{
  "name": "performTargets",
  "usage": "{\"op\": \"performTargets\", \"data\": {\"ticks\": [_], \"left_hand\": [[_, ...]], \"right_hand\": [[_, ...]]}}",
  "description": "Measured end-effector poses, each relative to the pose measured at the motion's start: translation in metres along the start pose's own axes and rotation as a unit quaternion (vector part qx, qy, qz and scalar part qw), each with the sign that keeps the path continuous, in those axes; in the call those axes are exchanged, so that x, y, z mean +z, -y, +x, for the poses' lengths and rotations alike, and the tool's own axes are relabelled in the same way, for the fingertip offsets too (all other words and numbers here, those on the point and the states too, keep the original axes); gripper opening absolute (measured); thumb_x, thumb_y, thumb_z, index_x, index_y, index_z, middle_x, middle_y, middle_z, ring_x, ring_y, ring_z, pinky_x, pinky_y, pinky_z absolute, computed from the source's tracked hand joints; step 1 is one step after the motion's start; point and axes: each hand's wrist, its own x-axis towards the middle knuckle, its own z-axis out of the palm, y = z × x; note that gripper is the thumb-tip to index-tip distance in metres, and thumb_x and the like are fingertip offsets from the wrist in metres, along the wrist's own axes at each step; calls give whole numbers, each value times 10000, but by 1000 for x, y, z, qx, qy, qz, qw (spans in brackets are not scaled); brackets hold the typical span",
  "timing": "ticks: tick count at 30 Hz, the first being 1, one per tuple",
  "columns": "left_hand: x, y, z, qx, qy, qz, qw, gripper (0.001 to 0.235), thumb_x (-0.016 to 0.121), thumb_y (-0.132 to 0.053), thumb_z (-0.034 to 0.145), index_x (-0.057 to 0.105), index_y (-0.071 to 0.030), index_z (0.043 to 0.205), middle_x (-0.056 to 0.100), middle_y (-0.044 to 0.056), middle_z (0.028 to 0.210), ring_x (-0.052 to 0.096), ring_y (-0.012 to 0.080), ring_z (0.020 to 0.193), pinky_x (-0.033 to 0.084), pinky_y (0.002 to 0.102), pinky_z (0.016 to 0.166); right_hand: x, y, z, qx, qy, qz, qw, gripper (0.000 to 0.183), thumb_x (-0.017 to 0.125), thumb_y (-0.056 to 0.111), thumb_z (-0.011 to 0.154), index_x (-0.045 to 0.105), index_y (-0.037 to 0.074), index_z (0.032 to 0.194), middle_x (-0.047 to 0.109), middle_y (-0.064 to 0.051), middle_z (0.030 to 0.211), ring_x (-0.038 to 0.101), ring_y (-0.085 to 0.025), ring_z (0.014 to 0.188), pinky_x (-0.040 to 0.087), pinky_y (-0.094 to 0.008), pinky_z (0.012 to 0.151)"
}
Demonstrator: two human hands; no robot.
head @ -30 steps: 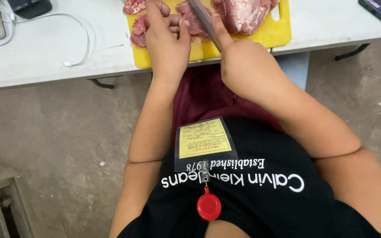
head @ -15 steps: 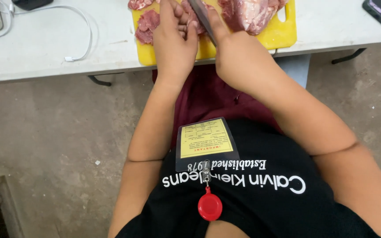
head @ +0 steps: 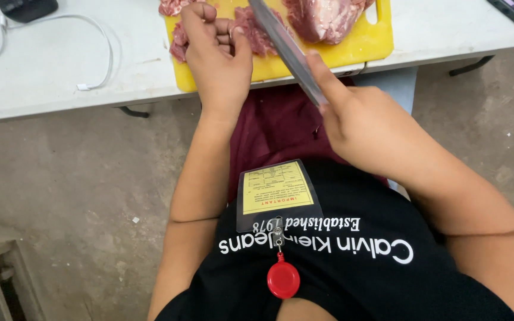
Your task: The person cuts a large piece of raw meat into smaller chunks using a knife on a yellow cutting board. They also use their hands to pull apart and separate the meat fibers during the process.
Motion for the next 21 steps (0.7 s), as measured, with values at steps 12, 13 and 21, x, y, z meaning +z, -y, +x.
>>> {"op": "performTargets", "data": {"ticks": [12, 13, 21], "left_hand": [[-8, -5, -4, 5, 40, -23, 999, 324, 570, 19, 917, 345, -140, 1089, 607, 30, 804, 547, 105, 643, 503, 218, 620], [-6, -5, -4, 4, 37, -23, 999, 324, 570, 19, 917, 345, -140, 1089, 607, 30, 804, 547, 105, 643, 503, 218, 620], [-7, 4, 0, -7, -49, -189, 981, 282, 544, 42, 965, 355, -149, 1053, 554, 49, 851, 504, 101, 761, 444, 219, 732]], "right_hand": [[8, 29, 78, -2, -8, -61, 998, 926, 444, -17, 826, 125, 120, 1684, 652, -361, 873, 619, -581, 663, 458, -637, 560], [8, 28, 73, -4, -7, -62, 998, 926, 444, -17, 826, 125, 120, 1684, 652, -361, 873, 619, -581, 663, 458, -637, 560], [-6, -2, -1, 47, 132, -138, 980, 888, 446, 129, 899, 113, 189, 1719, 684, -190, 776, 615, -455, 603, 421, -529, 545]]}}
